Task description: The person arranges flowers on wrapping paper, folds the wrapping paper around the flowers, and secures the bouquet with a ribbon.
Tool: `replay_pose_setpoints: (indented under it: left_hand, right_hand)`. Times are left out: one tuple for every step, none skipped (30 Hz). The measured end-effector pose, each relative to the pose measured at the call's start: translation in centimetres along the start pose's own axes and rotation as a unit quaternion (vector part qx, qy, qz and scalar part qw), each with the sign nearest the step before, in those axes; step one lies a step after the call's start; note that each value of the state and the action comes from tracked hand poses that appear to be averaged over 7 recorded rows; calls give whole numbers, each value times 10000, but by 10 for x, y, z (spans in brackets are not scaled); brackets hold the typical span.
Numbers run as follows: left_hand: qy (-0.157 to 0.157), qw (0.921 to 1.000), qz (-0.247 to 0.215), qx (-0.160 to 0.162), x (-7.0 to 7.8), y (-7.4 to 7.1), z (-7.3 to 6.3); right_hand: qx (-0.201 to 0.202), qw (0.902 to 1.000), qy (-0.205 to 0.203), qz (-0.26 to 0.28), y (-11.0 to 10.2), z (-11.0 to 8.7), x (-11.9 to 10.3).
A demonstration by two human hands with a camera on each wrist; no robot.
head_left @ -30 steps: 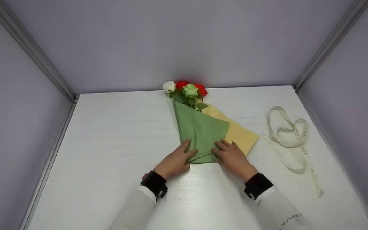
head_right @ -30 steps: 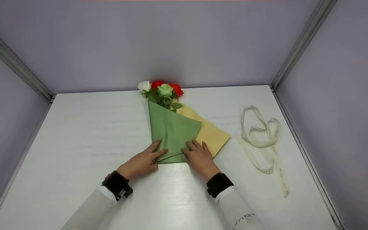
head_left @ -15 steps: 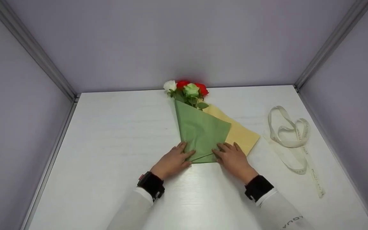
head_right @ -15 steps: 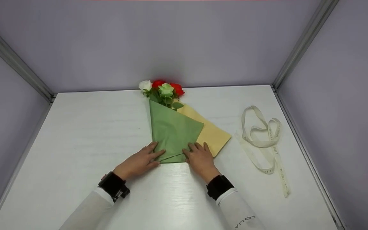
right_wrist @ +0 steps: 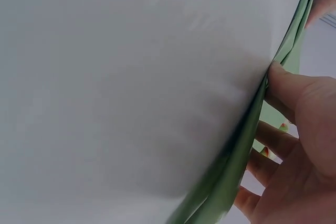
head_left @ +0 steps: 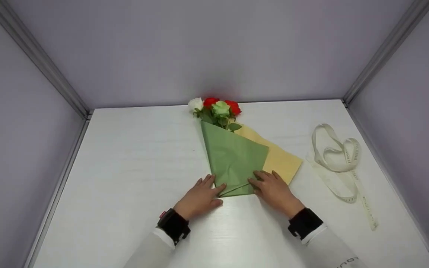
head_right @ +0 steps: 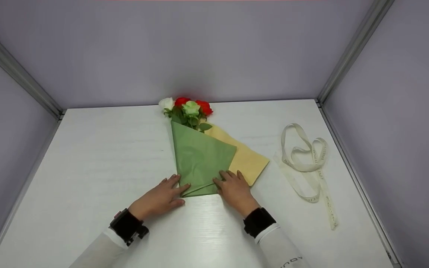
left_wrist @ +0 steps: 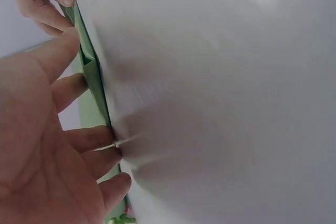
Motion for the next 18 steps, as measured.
replay_pose_setpoints:
  left_hand:
    - [22, 10000, -26, 19, 2, -1, -2]
    - [36, 10000, -60, 35, 3, -2, -4]
    - [52, 9999, -92, 54, 5, -4, -5]
    - [72, 9999, -121, 82, 6, -5, -6]
    - [101, 9998, -137, 129, 7, -7, -7]
    - [132, 9996, -153, 189, 7, -8, -7]
    - [163, 9994, -145, 265, 8, -10, -6]
    - [180, 9992, -129, 332, 7, -12, -5]
    - [192, 9990, -94, 394, 7, -13, -3]
    - [182, 9989, -37, 441, 6, -13, -1]
    - [174, 9987, 42, 480, 5, -13, 3]
    - [144, 9987, 119, 476, 4, -13, 7]
    - [107, 9987, 197, 459, 3, -12, 11]
    - [67, 9988, 250, 413, 3, -11, 15]
    - [37, 9989, 301, 365, 2, -10, 19]
    - [15, 9989, 346, 308, 2, -8, 22]
    - [12, 9990, 366, 272, 2, -7, 25]
    - [-2, 9991, 357, 223, 2, -6, 27]
  right_hand:
    - [0, 10000, -44, 12, 0, -2, -1]
    - [-5, 10000, -86, 19, 1, -4, -2]
    - [-9, 9999, -123, 46, 1, -6, -3]
    - [-19, 9999, -143, 69, 1, -9, -4]
    - [-40, 9998, -153, 95, 1, -11, -4]
    - [-64, 9998, -147, 126, 1, -13, -4]
    - [-79, 9997, -146, 157, 1, -14, -5]
    - [-89, 9997, -140, 189, 1, -16, -5]
    - [-91, 9996, -133, 218, 1, -17, -5]
    - [-93, 9996, -126, 230, 0, -17, -5]
    - [-91, 9996, -134, 229, -1, -17, -5]
    - [-84, 9996, -152, 217, -2, -17, -5]
    - [-70, 9996, -175, 212, -3, -16, -6]
    - [-68, 9996, -189, 213, -4, -16, -6]
    - [-84, 9996, -183, 213, -6, -15, -7]
    - [-115, 9996, -165, 213, -7, -14, -8]
    - [-144, 9996, -140, 218, -8, -13, -8]
    - [-175, 9995, -97, 234, -9, -11, -9]
Point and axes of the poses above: each hand's wrist, its own z-axis towards the middle knuckle, its own y-axis out of the palm, x = y × z, the point moved 6 cm from there along z, towards the middle knuckle, and after that the axes turned 15 degrees about z, right-handed, at the moved point
